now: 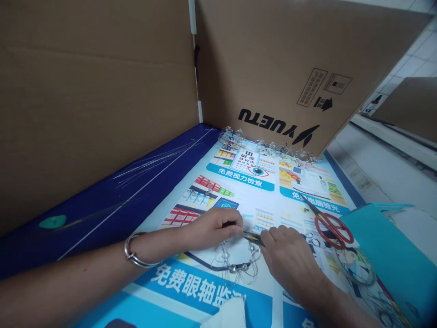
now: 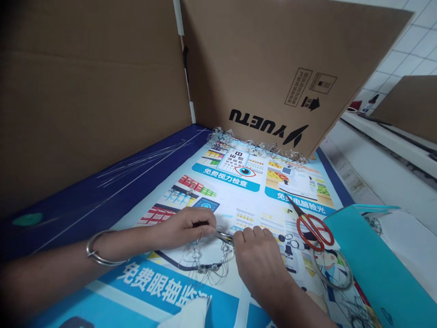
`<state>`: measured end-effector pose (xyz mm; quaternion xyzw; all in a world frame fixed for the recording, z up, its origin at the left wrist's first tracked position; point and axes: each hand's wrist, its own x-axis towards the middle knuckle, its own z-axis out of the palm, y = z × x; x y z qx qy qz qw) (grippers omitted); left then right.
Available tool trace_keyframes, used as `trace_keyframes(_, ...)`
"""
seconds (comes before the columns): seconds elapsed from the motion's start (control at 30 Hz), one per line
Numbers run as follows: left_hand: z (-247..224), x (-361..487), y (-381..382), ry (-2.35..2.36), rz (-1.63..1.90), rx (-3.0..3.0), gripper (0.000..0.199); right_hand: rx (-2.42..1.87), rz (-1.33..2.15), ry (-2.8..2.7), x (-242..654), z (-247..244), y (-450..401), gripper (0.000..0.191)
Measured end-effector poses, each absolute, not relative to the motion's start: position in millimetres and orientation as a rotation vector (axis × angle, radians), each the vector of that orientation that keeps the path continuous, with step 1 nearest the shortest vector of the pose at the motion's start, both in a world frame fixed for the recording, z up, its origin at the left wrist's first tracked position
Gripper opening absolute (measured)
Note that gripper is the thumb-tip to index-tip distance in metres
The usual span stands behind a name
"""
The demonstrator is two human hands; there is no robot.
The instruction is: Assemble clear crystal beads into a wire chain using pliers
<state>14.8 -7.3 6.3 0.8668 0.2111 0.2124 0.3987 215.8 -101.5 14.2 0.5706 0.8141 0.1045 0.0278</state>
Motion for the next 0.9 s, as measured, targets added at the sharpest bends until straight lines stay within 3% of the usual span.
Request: trace_keyframes(0.9,9.0,15.6,-8.6,0.557,0.585,2.217,0.015,1.725,0.396,2.590,215.2,14.6,-103.5,0.005)
